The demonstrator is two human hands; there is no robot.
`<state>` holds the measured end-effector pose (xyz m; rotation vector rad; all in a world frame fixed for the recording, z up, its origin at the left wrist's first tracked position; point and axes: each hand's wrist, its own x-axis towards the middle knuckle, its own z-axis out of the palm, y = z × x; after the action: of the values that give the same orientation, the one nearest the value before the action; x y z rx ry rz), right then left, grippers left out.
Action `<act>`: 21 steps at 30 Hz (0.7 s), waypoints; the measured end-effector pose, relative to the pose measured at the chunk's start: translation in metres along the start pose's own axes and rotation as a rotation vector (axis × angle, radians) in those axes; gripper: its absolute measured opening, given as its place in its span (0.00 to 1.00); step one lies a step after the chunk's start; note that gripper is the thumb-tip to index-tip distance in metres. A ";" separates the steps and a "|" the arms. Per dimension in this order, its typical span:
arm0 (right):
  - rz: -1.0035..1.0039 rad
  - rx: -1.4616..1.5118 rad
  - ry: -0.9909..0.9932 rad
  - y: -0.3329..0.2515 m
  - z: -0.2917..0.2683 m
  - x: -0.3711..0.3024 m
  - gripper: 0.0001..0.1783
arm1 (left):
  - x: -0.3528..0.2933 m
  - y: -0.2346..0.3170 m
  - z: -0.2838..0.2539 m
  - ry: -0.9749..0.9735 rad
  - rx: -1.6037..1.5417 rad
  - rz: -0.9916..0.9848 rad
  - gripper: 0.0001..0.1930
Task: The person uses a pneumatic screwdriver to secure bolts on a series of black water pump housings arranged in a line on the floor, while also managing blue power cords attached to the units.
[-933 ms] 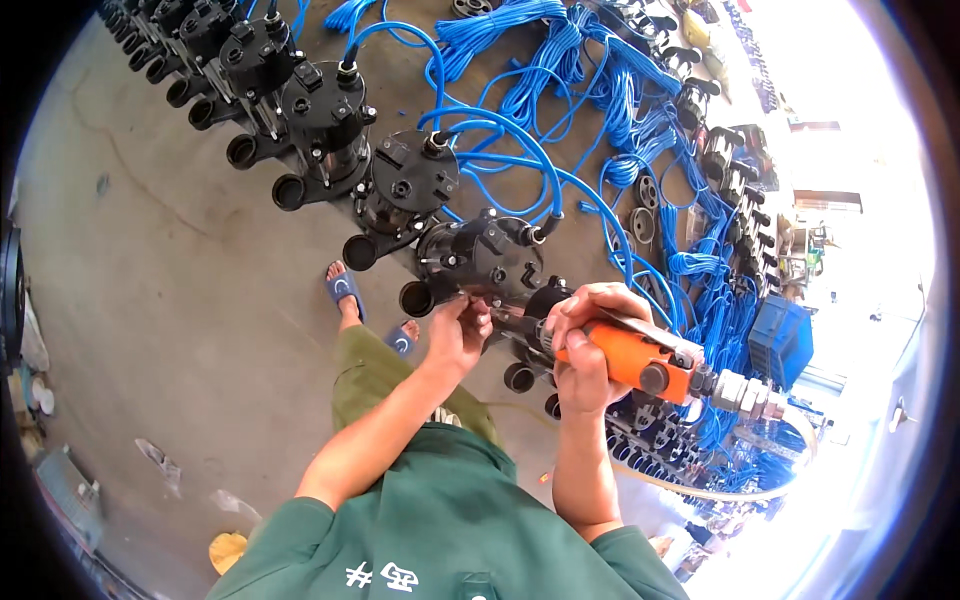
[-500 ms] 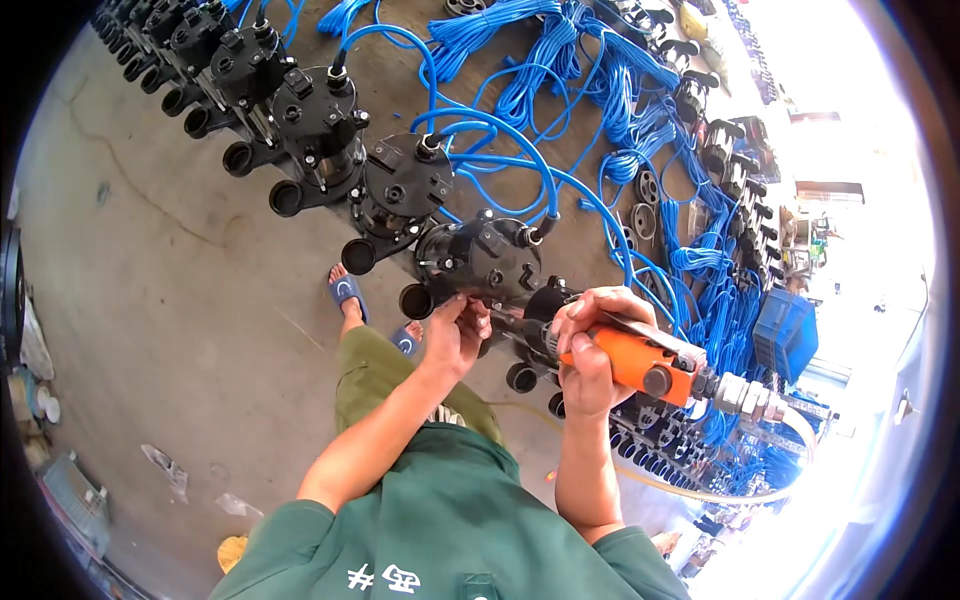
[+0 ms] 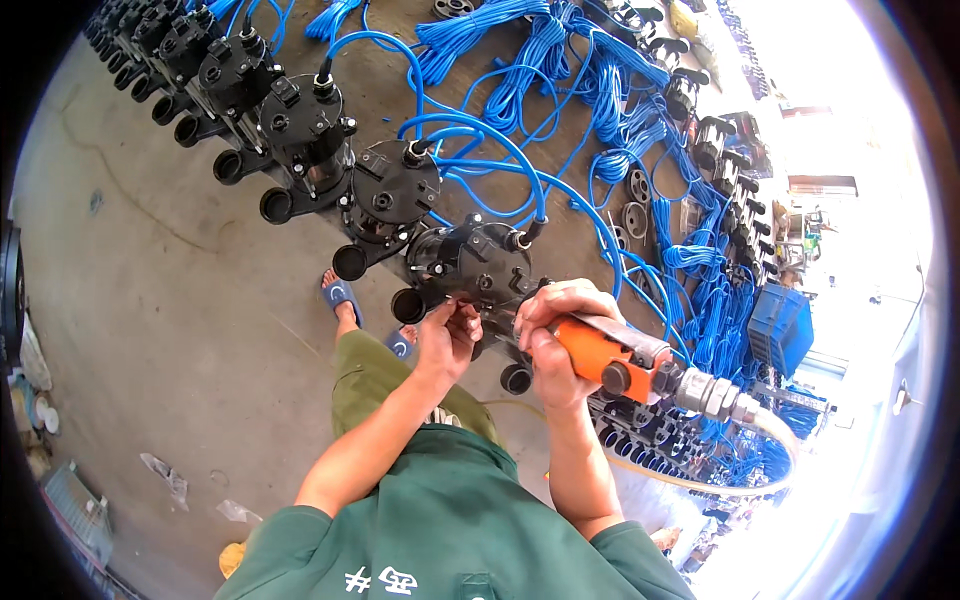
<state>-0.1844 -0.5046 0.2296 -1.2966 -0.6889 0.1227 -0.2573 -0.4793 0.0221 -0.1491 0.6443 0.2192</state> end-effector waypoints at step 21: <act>0.078 -0.040 -0.135 0.009 0.050 0.034 0.18 | 0.002 0.079 0.039 -0.254 1.619 1.088 0.61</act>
<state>-0.1818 -0.4445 0.2402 -1.3629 -0.7590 0.2622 -0.2529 -0.3951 0.0463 1.7960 0.4274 0.6709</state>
